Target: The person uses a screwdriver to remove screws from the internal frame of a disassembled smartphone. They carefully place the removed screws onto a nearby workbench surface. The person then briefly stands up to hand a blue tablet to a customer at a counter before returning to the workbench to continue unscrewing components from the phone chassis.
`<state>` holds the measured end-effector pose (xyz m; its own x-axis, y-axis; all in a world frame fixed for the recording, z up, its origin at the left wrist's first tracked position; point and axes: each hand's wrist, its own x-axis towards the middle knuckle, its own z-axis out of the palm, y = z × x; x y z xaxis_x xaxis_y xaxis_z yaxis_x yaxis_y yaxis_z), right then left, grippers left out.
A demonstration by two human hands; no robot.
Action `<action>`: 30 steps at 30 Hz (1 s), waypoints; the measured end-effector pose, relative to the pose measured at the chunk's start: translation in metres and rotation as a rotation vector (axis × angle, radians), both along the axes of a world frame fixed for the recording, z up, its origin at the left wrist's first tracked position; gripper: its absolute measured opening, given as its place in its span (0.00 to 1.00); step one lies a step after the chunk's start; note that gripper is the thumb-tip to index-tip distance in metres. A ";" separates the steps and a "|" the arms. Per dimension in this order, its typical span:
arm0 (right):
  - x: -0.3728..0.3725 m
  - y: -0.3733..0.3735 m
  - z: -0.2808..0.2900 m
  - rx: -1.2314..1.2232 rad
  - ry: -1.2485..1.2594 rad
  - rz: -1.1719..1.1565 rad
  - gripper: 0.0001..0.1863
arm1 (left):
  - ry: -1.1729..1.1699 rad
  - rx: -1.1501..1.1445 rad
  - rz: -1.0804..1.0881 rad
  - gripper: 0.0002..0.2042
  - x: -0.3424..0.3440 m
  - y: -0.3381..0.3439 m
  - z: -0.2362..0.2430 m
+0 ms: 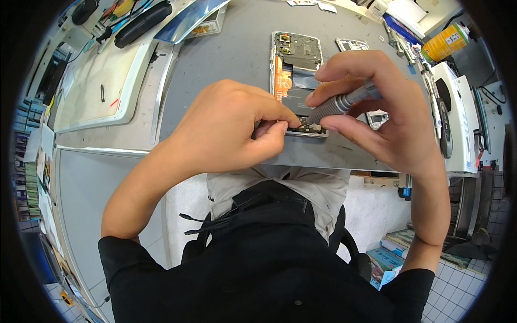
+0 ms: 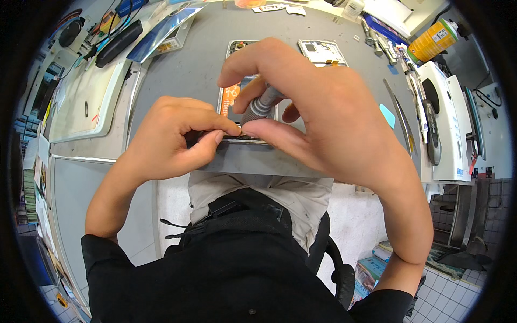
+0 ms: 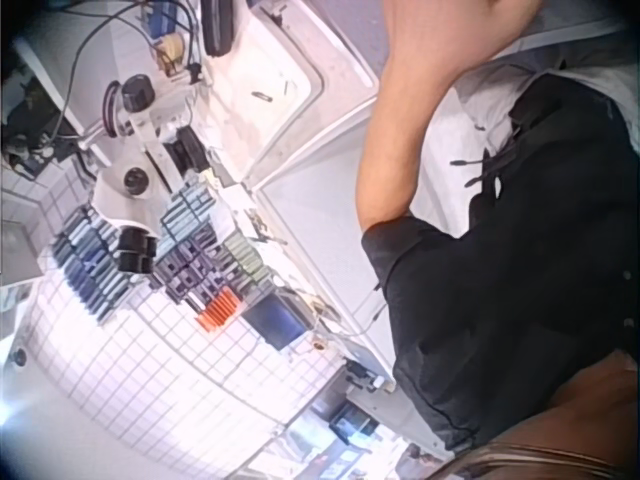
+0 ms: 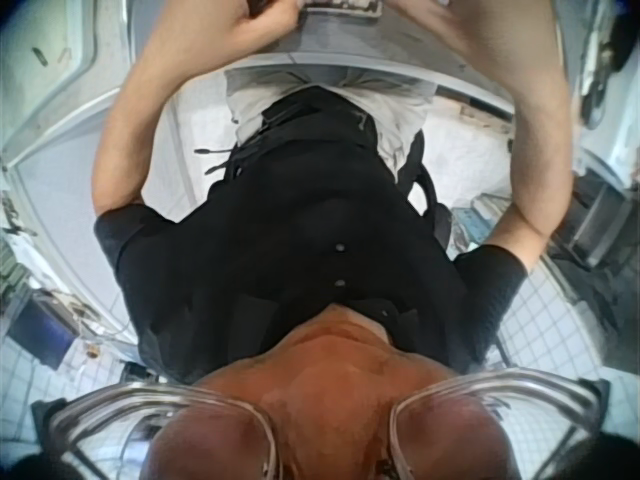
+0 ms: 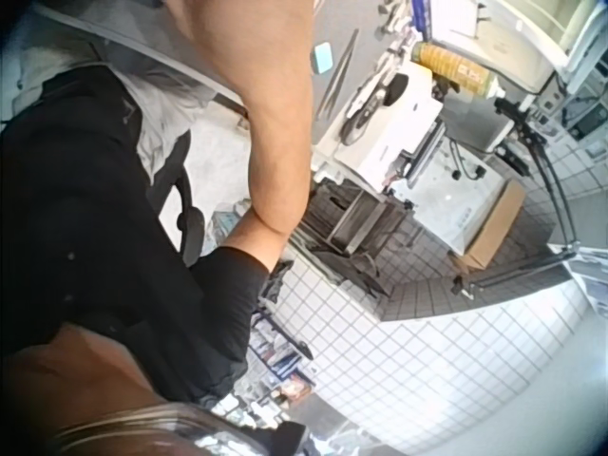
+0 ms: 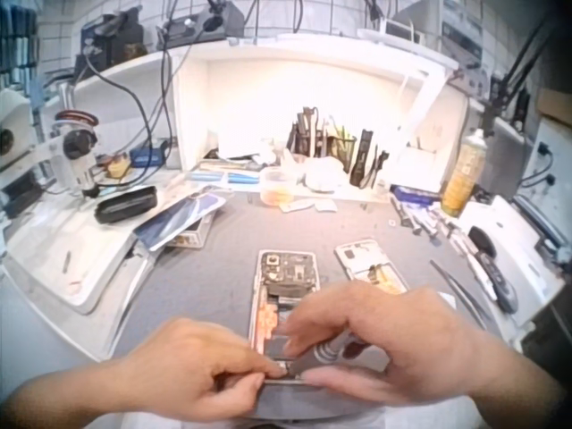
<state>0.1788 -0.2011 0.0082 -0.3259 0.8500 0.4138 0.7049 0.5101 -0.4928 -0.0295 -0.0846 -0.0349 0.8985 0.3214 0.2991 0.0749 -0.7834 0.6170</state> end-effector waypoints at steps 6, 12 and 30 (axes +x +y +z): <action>-0.004 0.001 0.006 -0.097 -0.046 -0.023 0.26 | -0.019 -0.057 0.010 0.11 -0.003 0.001 -0.006; -0.015 -0.002 0.014 -0.132 -0.092 -0.007 0.25 | -0.103 0.039 0.022 0.09 -0.009 0.000 -0.011; -0.019 0.003 0.016 -0.010 -0.226 -0.007 0.27 | -0.231 0.487 0.113 0.17 -0.026 -0.017 -0.032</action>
<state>0.1593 -0.1984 0.0241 -0.4034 0.8562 0.3228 0.8014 0.5009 -0.3268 -0.0558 -0.1015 -0.0670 0.7595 0.1870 0.6231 0.0806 -0.9775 0.1951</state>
